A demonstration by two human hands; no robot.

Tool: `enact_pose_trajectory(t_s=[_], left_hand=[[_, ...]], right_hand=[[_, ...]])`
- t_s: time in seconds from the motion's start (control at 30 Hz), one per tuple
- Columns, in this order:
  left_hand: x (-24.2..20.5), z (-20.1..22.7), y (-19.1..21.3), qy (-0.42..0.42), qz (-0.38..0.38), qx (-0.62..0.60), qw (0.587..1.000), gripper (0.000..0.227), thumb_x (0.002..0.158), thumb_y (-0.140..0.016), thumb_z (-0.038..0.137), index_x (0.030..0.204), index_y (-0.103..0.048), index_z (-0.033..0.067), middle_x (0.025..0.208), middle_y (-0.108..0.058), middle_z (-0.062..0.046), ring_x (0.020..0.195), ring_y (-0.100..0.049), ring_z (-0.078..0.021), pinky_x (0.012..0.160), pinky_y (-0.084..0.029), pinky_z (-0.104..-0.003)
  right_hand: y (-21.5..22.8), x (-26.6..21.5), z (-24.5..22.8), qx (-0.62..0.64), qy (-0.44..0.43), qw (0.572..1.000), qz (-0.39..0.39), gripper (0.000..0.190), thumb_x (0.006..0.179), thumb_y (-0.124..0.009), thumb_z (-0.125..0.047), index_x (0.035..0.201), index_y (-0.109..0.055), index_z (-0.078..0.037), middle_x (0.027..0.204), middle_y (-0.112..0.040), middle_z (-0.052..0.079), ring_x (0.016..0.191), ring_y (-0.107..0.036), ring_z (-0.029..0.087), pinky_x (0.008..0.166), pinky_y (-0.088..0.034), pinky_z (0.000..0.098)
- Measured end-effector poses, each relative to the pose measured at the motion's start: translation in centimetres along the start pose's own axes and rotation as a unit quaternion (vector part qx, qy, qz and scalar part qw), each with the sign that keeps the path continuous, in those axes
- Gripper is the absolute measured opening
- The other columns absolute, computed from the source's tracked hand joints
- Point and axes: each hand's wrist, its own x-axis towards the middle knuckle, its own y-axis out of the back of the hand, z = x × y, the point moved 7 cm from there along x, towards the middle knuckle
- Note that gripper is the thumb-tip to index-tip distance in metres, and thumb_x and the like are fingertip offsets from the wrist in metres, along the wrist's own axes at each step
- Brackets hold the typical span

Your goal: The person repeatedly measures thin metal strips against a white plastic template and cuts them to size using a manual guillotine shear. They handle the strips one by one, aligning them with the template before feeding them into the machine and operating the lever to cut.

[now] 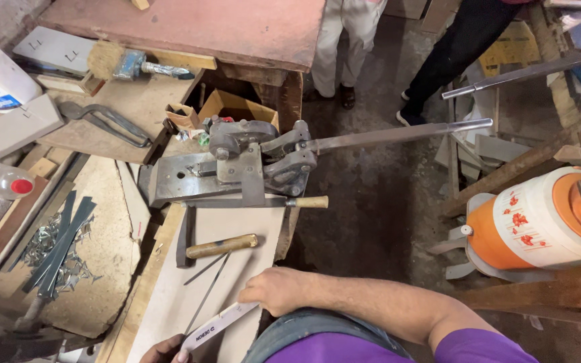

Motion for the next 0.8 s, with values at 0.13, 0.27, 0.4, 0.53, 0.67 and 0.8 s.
enact_pose_trajectory(t_s=[0.13, 0.27, 0.4, 0.53, 0.67, 0.8], left_hand=[[0.0, 0.0, 0.3, 0.003, 0.054, 0.080, 0.995, 0.032, 0.081, -0.078, 0.001, 0.109, -0.067, -0.0070, 0.087, -0.079, -0.022, 0.075, -0.076, -0.0236, 0.075, -0.063, -0.039], [-0.2, 0.0, 0.9, 0.009, 0.074, 0.107, 0.991, 0.028, 0.083, -0.078, 0.000, 0.109, -0.070, -0.0089, 0.089, -0.079, -0.023, 0.079, -0.076, -0.0237, 0.077, -0.062, -0.038], [0.3, -0.3, 1.1, 0.015, 0.069, 0.104, 0.992, 0.028, 0.082, -0.078, 0.000, 0.107, -0.070, -0.0096, 0.092, -0.080, -0.023, 0.081, -0.077, -0.0238, 0.077, -0.062, -0.039], [-0.1, -1.2, 2.1, 0.055, 0.080, 0.115, 0.989, 0.027, 0.083, -0.076, 0.001, 0.107, -0.069, -0.0073, 0.091, -0.080, -0.022, 0.076, -0.077, -0.0236, 0.073, -0.064, -0.039], [-0.3, -2.0, 2.5, 0.086, 0.060, 0.092, 0.990, 0.028, 0.084, -0.075, 0.002, 0.111, -0.069, -0.0049, 0.086, -0.080, -0.020, 0.066, -0.074, -0.0230, 0.065, -0.063, -0.038], [-0.3, -2.0, 2.9, 0.099, 0.031, 0.111, 0.988, 0.032, 0.083, -0.076, 0.000, 0.114, -0.071, -0.0049, 0.076, -0.077, -0.019, 0.065, -0.075, -0.0229, 0.065, -0.063, -0.036]], right_hand=[[0.3, 0.2, 0.5, 0.013, -0.003, 1.000, 0.005, 0.046, 0.076, -0.063, 0.002, 0.120, -0.068, -0.006, 0.109, -0.071, 0.014, 0.102, -0.069, 0.035, 0.086, -0.057, 0.0448], [-0.2, 0.1, 0.6, 0.022, -0.021, 1.000, -0.004, 0.044, 0.077, -0.066, 0.001, 0.120, -0.069, -0.006, 0.105, -0.070, 0.014, 0.099, -0.069, 0.035, 0.084, -0.057, 0.0446], [-0.2, 0.3, 0.8, 0.034, -0.023, 0.999, -0.005, 0.046, 0.075, -0.066, 0.002, 0.120, -0.069, -0.006, 0.104, -0.070, 0.014, 0.098, -0.068, 0.035, 0.083, -0.057, 0.0444], [-0.2, 0.4, 1.0, 0.035, -0.032, 0.999, -0.011, 0.048, 0.074, -0.066, 0.003, 0.120, -0.069, -0.008, 0.102, -0.069, 0.014, 0.096, -0.068, 0.035, 0.081, -0.056, 0.0453], [0.1, 0.5, 0.8, 0.038, -0.038, 0.999, -0.007, 0.047, 0.072, -0.063, 0.006, 0.116, -0.068, -0.009, 0.100, -0.069, 0.014, 0.095, -0.068, 0.036, 0.079, -0.056, 0.0456], [0.1, 0.7, 0.8, 0.052, -0.048, 0.997, -0.010, 0.041, 0.073, -0.064, 0.007, 0.111, -0.068, -0.007, 0.099, -0.069, 0.015, 0.093, -0.068, 0.037, 0.078, -0.056, 0.0460]])
